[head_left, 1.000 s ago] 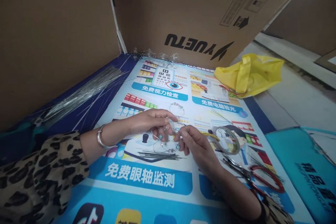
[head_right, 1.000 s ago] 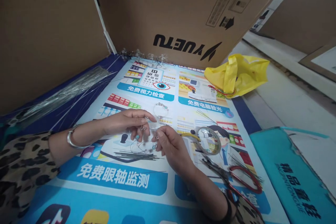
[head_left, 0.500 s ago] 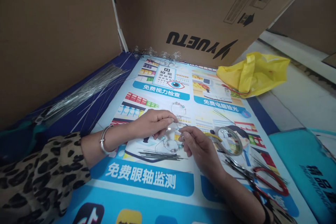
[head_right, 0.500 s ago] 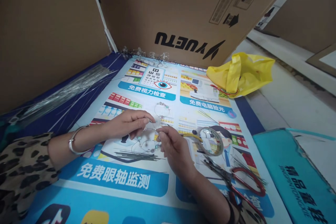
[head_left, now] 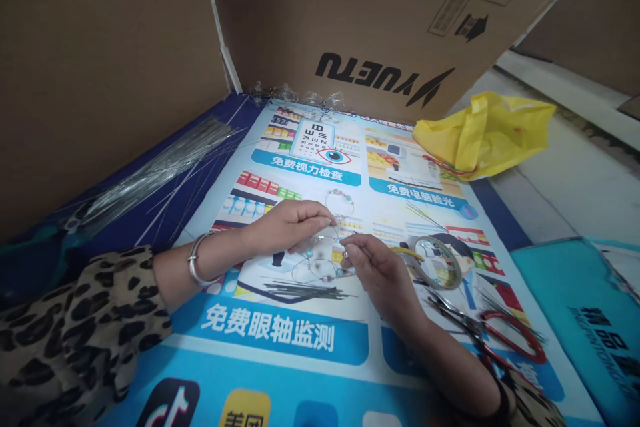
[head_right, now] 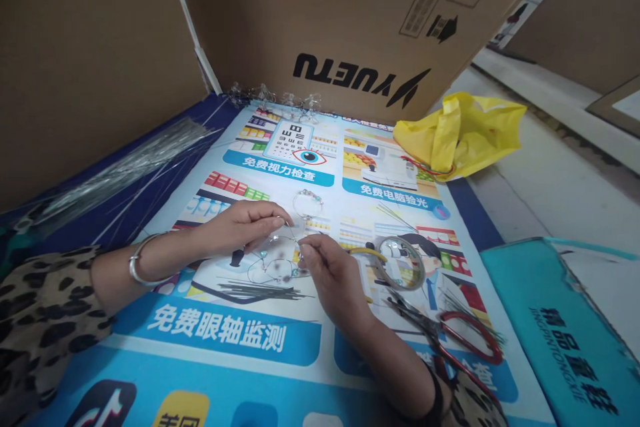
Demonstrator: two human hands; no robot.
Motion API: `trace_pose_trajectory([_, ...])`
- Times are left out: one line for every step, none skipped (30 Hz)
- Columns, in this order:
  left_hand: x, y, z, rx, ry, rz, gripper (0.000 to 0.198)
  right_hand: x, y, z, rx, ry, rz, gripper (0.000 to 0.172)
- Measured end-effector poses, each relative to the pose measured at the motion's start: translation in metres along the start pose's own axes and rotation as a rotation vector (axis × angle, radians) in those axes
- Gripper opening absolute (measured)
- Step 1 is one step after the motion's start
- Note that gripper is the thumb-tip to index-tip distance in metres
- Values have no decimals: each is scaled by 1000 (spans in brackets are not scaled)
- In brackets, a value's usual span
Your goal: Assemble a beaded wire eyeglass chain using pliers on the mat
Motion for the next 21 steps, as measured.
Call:
trace_pose_trajectory([1, 0, 0, 4, 9, 6, 28, 0, 0, -1, 9, 5, -3, 20])
trace_pose_trajectory([1, 0, -1, 7, 13, 13, 28, -1, -1, -2, 13, 8, -8, 19])
trace_pose_trajectory([2, 0, -1, 10, 15, 21, 28, -1, -1, -2, 15, 9, -10, 19])
trace_pose_trajectory([2, 0, -1, 13, 19, 25, 28, -1, -1, -2, 13, 10, -12, 19])
trace_pose_trajectory([2, 0, -2, 16, 28, 23, 27, -1, -1, -1, 9, 7, -12, 19])
trace_pose_trajectory([2, 0, -2, 20, 45, 19, 27, -1, -1, -1, 1, 3, -11, 19])
trace_pose_trajectory([2, 0, -2, 26, 68, 13, 27, -1, -1, 0, -9, -3, -12, 20])
trace_pose_trajectory([2, 0, -3, 32, 94, 5, 26, -2, 0, 1, -21, -12, -13, 20])
trace_pose_trajectory([1, 0, -3, 36, 118, -3, 25, -2, 0, 2, -31, -21, -14, 20])
trace_pose_trajectory([1, 0, -3, 38, 134, -9, 25, -2, 0, 3, -39, -29, -15, 21])
trace_pose_trajectory([1, 0, -3, 39, 141, -12, 24, -2, 0, 4, -43, -34, -16, 21])
trace_pose_trajectory([1, 0, -3, 40, 142, -12, 24, -3, 1, 4, -45, -37, -16, 21])
trace_pose_trajectory([1, -1, -2, 40, 141, -10, 24, -3, 1, 4, -46, -37, -15, 21])
trace_pose_trajectory([1, -1, -2, 42, 140, -6, 24, -3, 1, 5, -46, -37, -15, 21])
trace_pose_trajectory([1, -1, -2, 44, 141, -2, 23, -3, 1, 5, -48, -37, -15, 21])
trace_pose_trajectory([1, -1, -2, 46, 142, 2, 23, -3, 1, 5, -49, -39, -15, 21])
trace_pose_trajectory([1, -1, -2, 47, 144, 4, 23, -3, 2, 5, -50, -43, -18, 21])
trace_pose_trajectory([1, -1, -2, 48, 145, 6, 23, -3, 2, 4, -50, -44, -22, 21])
trace_pose_trajectory([1, -1, -2, 49, 145, 4, 23, -4, 2, 4, -50, -52, -26, 21])
trace_pose_trajectory([1, -1, -2, 49, 146, 1, 23, -4, 2, 3, -49, -58, -27, 22])
trace_pose_trajectory([1, -1, -2, 49, 148, -4, 23, -3, 2, 2, -49, -58, -24, 21])
Point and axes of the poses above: each hand's wrist, its own y-axis away from the middle knuckle, its own x-axis out of the back of the hand, z = x × y, the point moved 7 cm from there along -y, towards the middle knuckle, and after that the axes turned 7 degrees about x, right-handed, at the moved point
